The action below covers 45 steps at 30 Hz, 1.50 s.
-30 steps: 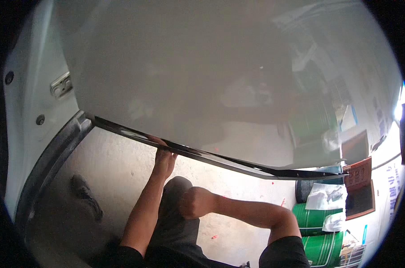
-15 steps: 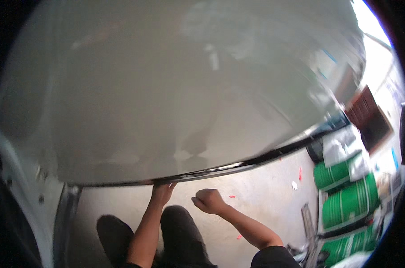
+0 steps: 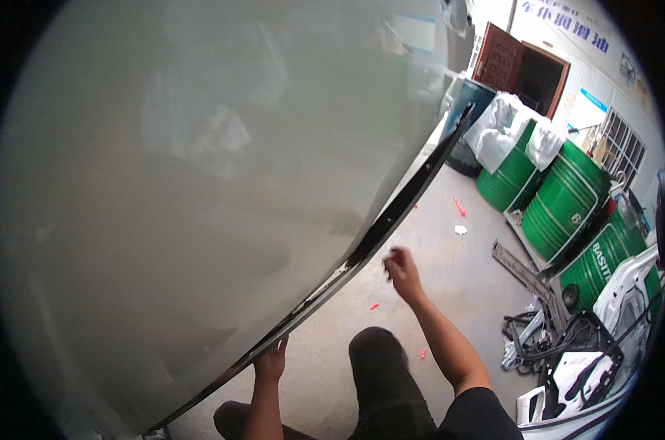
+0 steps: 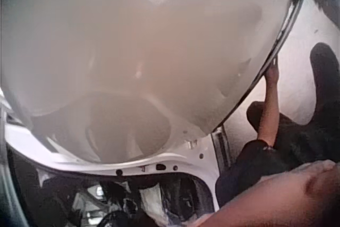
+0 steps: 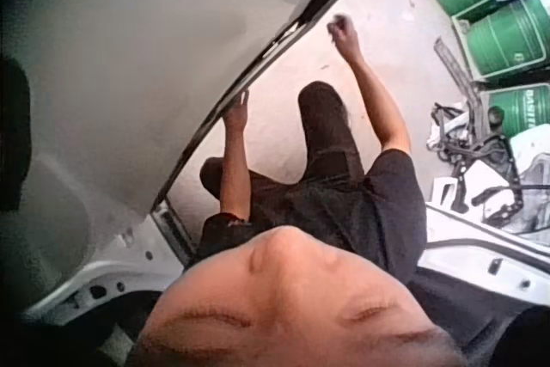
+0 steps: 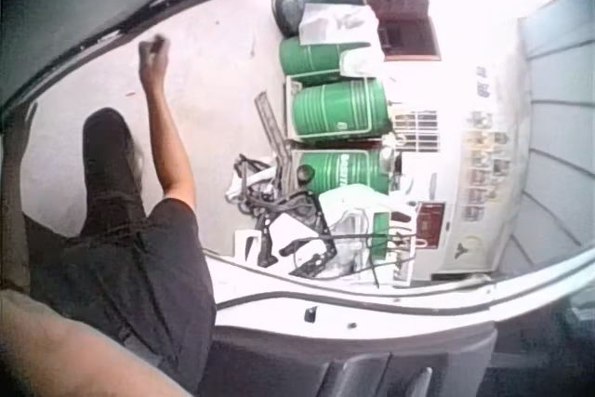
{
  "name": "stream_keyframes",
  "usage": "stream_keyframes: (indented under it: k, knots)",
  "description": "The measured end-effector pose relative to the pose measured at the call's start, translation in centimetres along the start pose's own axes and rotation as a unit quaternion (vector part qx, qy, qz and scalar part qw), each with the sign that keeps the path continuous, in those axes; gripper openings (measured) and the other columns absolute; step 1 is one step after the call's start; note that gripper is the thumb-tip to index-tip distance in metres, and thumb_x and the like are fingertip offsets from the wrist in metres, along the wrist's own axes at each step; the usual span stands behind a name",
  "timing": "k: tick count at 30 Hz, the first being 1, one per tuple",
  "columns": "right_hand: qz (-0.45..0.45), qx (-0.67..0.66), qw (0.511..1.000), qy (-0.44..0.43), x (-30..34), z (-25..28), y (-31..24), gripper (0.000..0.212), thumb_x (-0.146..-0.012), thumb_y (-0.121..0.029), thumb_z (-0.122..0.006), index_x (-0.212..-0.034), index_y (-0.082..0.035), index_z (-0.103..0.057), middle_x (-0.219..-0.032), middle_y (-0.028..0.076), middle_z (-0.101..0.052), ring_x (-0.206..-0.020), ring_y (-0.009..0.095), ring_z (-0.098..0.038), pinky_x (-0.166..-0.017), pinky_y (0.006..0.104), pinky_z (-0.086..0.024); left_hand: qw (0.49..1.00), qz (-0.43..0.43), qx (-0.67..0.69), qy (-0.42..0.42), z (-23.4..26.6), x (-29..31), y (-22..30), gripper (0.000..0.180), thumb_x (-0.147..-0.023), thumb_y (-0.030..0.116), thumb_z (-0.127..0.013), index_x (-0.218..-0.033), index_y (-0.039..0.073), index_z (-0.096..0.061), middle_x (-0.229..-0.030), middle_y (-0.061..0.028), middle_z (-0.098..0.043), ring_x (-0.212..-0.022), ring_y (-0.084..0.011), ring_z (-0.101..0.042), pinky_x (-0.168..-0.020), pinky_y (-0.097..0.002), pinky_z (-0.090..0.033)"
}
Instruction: The person installs a black rubber weather stripping along the edge of a white car door. They align and press the strip into place along the door's perimeter, adjusting it to fit the contours of the door frame.
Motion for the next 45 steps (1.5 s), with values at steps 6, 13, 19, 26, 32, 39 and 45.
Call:
stream_keyframes:
  k: [6,13,19,26,32,39,45]
  knots:
    - [0.046,-0.294,0.953,-0.064,-6.0,-3.0,-1.4,0.056,-0.086,-0.012,-0.051,-0.135,-0.005,-0.026,-0.113,0.006,-0.051,-0.096,0.017,-0.053,-0.084,0.0293,-0.043,0.986,-0.148,-0.070,-0.008,2.5,-4.2,-2.1,0.036,-0.095,0.024,-0.048,-0.126,0.005,-0.051,-0.124,-0.0110,-0.055,-0.117,-0.0262,-0.048,-0.104,-0.0404,-0.033]
    - [0.015,-0.297,0.940,-0.166,-7.8,-5.4,0.8,0.055,-0.082,-0.034,-0.066,-0.121,0.001,-0.047,-0.110,0.006,-0.053,-0.098,0.016,-0.050,-0.085,0.0308,-0.042,0.954,-0.274,0.120,0.019,4.8,-3.4,-1.5,0.031,-0.095,0.023,-0.048,-0.118,0.002,-0.051,-0.120,-0.0124,-0.056,-0.114,-0.0257,-0.050,-0.105,-0.0399,-0.036]
    - [0.018,-0.232,0.943,-0.238,-8.3,-5.7,-0.3,0.057,-0.086,-0.043,-0.065,-0.121,-0.001,-0.050,-0.108,0.004,-0.054,-0.099,0.015,-0.050,-0.087,0.0293,-0.041,0.866,-0.436,0.184,0.163,-1.1,-3.5,-1.4,0.037,-0.093,0.035,-0.046,-0.108,0.003,-0.056,-0.110,-0.0154,-0.059,-0.105,-0.0300,-0.055,-0.094,-0.0470,-0.045]
    - [0.065,-0.328,0.890,-0.310,-8.4,-6.3,-2.2,0.061,-0.076,-0.026,-0.078,-0.123,-0.004,-0.045,-0.109,0.005,-0.053,-0.099,0.017,-0.052,-0.093,0.0319,-0.040,0.813,-0.525,0.193,0.159,-7.5,-3.6,0.0,0.045,-0.092,0.043,-0.039,-0.093,0.006,-0.064,-0.088,-0.0131,-0.066,-0.083,-0.0324,-0.064,-0.081,-0.0493,-0.051]
    - [0.110,-0.314,0.884,-0.327,-9.0,-6.2,-2.4,0.064,-0.070,-0.009,-0.076,-0.123,-0.001,-0.041,-0.112,0.009,-0.054,-0.103,0.021,-0.054,-0.095,0.0349,-0.041,0.805,-0.545,0.177,0.151,-6.1,-3.9,-0.1,0.047,-0.093,0.044,-0.036,-0.093,0.007,-0.064,-0.087,-0.0131,-0.067,-0.081,-0.0329,-0.064,-0.078,-0.0486,-0.052]
    - [0.074,-0.258,0.887,-0.376,-8.7,-6.8,-3.3,0.058,-0.070,-0.012,-0.075,-0.118,-0.004,-0.043,-0.106,0.005,-0.053,-0.097,0.017,-0.053,-0.091,0.0330,-0.042,0.827,-0.516,0.145,0.171,-4.5,-3.7,-0.3,0.049,-0.090,0.044,-0.041,-0.078,0.006,-0.069,-0.084,-0.0172,-0.067,-0.082,-0.0342,-0.062,-0.085,-0.0472,-0.047]
    - [0.043,-0.270,0.888,-0.369,-8.7,-6.9,-4.6,0.055,-0.069,-0.023,-0.079,-0.111,-0.004,-0.049,-0.103,0.003,-0.053,-0.091,0.014,-0.051,-0.084,0.0290,-0.042,0.848,-0.504,0.092,0.138,-1.9,-3.6,0.2,0.050,-0.090,0.049,-0.040,-0.100,0.006,-0.063,-0.103,-0.0161,-0.064,-0.102,-0.0352,-0.057,-0.095,-0.0499,-0.041]
Point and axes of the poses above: each hand's wrist, its own x-axis away from the middle knuckle, its own z-axis out of the back of the hand, y = z × x, the point moved 10 cm from there along -x, towards the middle knuckle
